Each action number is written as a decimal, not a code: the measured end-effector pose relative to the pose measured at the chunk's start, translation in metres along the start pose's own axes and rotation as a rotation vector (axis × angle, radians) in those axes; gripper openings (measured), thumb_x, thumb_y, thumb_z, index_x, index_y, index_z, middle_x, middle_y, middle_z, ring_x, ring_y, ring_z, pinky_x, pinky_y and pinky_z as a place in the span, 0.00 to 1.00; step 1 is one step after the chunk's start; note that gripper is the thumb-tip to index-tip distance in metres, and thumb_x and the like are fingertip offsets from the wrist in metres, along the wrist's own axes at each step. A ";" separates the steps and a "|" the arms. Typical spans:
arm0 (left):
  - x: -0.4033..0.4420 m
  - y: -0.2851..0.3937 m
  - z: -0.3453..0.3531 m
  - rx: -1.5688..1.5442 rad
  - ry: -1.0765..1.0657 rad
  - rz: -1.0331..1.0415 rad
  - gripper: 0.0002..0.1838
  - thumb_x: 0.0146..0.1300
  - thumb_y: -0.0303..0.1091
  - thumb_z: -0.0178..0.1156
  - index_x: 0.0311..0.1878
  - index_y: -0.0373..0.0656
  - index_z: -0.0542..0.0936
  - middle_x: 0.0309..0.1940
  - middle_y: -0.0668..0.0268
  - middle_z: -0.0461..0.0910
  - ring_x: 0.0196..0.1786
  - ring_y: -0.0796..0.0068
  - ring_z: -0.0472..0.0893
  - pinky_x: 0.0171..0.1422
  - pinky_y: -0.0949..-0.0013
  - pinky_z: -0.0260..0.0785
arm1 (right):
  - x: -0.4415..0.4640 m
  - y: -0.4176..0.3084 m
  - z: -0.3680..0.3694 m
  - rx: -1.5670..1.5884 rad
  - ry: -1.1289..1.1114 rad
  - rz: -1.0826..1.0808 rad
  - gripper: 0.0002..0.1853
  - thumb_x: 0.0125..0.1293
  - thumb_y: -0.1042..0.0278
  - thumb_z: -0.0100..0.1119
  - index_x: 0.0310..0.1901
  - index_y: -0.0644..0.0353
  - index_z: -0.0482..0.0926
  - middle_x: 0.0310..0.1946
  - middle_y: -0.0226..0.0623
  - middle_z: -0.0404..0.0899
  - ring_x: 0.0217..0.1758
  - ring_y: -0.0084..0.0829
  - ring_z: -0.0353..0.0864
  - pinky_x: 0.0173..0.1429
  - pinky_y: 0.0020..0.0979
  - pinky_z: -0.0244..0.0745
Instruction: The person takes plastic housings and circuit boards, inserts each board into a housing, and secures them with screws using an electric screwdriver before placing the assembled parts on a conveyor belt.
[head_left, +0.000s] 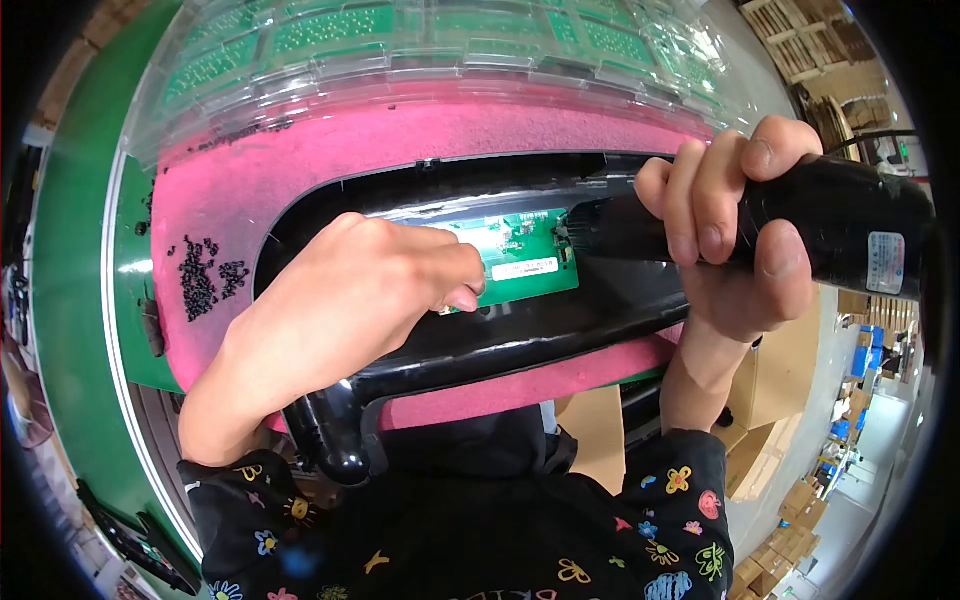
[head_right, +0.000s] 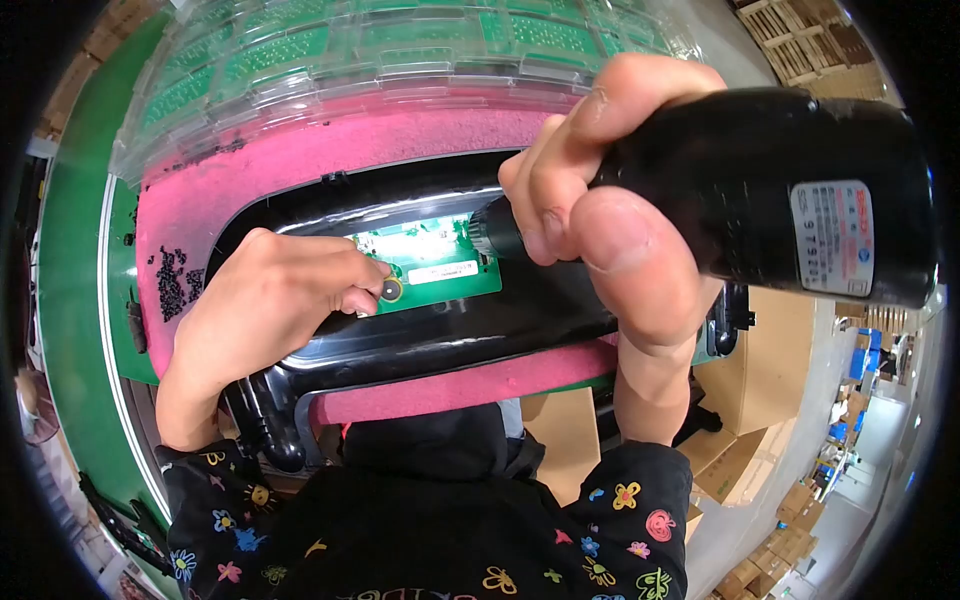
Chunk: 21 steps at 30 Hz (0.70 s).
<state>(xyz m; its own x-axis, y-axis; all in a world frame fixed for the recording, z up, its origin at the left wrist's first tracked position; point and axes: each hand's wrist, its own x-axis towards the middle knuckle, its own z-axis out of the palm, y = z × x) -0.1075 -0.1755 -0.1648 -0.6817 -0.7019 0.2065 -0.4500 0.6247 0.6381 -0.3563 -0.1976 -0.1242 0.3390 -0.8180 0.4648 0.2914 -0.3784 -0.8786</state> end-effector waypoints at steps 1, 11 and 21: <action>0.000 -0.001 0.001 -0.011 0.009 0.005 0.05 0.56 0.24 0.67 0.34 0.35 0.82 0.30 0.63 0.85 0.31 0.63 0.85 0.35 0.66 0.79 | 0.000 0.000 -0.001 -0.002 -0.005 0.004 0.18 0.66 0.56 0.60 0.52 0.53 0.69 0.23 0.26 0.68 0.24 0.23 0.67 0.38 0.32 0.62; 0.000 -0.001 0.000 -0.060 0.019 -0.029 0.04 0.58 0.25 0.66 0.32 0.35 0.82 0.28 0.60 0.84 0.29 0.61 0.84 0.35 0.65 0.78 | 0.017 0.012 0.012 -0.086 -0.080 0.058 0.16 0.67 0.56 0.55 0.49 0.57 0.70 0.22 0.24 0.66 0.21 0.21 0.63 0.35 0.30 0.62; 0.002 0.000 0.004 -0.071 0.150 0.077 0.08 0.56 0.29 0.70 0.34 0.37 0.81 0.26 0.62 0.82 0.27 0.60 0.82 0.31 0.64 0.74 | -0.002 -0.012 0.023 0.586 0.073 -0.120 0.14 0.63 0.63 0.64 0.45 0.55 0.70 0.23 0.23 0.71 0.21 0.18 0.69 0.42 0.27 0.63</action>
<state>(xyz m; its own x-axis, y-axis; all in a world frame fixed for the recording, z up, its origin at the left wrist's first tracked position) -0.1109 -0.1759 -0.1671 -0.6161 -0.6997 0.3616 -0.3547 0.6565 0.6657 -0.3398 -0.1818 -0.1124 0.2170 -0.8197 0.5301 0.7756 -0.1850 -0.6035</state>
